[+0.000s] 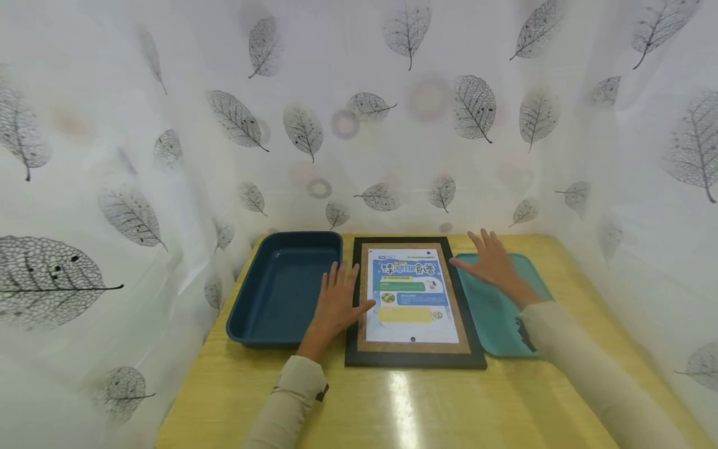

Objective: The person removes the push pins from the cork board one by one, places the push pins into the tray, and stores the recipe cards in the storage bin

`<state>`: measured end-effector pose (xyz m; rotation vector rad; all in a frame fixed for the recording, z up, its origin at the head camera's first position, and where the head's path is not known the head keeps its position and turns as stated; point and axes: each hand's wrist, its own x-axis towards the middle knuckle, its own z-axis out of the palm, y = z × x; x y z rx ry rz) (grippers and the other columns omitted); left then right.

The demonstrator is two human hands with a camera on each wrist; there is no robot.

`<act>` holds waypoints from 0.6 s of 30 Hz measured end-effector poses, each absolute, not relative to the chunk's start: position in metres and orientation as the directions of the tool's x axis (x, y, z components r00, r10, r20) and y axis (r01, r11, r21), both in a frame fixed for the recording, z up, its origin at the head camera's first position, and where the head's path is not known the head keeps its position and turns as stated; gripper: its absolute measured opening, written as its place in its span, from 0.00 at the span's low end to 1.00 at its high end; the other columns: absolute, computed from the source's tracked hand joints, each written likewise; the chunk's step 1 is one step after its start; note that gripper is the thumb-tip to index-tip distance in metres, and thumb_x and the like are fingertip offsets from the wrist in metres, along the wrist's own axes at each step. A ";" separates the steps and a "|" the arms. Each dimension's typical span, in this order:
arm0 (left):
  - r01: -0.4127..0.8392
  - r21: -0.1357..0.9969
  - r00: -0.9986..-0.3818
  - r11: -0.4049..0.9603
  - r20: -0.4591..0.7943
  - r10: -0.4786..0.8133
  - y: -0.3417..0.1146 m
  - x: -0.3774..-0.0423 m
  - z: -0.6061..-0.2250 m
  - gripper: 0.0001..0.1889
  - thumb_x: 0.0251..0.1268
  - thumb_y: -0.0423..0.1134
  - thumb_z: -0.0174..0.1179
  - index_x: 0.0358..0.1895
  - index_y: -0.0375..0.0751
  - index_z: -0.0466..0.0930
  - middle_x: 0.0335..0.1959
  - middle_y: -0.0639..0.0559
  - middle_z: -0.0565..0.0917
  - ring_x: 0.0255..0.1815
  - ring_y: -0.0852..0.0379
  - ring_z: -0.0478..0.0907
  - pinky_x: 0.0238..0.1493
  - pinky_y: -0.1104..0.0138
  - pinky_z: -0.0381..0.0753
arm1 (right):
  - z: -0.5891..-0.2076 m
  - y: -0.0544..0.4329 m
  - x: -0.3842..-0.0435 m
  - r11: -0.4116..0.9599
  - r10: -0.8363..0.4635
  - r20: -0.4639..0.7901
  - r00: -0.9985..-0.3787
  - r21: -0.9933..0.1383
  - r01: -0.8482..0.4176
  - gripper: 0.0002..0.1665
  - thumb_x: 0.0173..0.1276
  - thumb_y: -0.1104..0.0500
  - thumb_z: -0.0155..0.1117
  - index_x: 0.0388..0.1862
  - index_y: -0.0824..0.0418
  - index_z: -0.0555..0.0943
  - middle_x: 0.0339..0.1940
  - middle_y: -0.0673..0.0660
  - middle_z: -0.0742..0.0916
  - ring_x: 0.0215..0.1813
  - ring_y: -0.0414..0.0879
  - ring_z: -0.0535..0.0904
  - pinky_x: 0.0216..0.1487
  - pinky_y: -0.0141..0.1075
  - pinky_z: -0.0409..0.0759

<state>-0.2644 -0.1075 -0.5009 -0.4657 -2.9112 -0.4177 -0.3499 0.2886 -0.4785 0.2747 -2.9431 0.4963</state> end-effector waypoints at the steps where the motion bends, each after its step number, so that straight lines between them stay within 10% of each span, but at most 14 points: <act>1: 0.332 0.245 -0.936 0.911 0.204 0.287 -0.106 -0.264 -0.502 0.51 0.68 0.70 0.59 0.85 0.45 0.51 0.84 0.35 0.49 0.85 0.34 0.43 0.81 0.39 0.47 | -0.479 0.287 -0.350 0.927 -0.154 0.170 -0.973 -0.316 -0.202 0.62 0.68 0.28 0.64 0.83 0.69 0.55 0.82 0.79 0.53 0.81 0.77 0.42 0.78 0.70 0.44; 18: 0.355 0.140 -0.920 0.924 0.228 0.319 -0.071 -0.270 -0.513 0.51 0.69 0.69 0.59 0.83 0.39 0.54 0.82 0.35 0.56 0.82 0.33 0.52 0.80 0.44 0.57 | -0.474 0.268 -0.356 0.925 -0.175 0.130 -0.976 -0.319 -0.208 0.60 0.70 0.29 0.62 0.84 0.66 0.53 0.83 0.75 0.54 0.83 0.73 0.45 0.79 0.69 0.48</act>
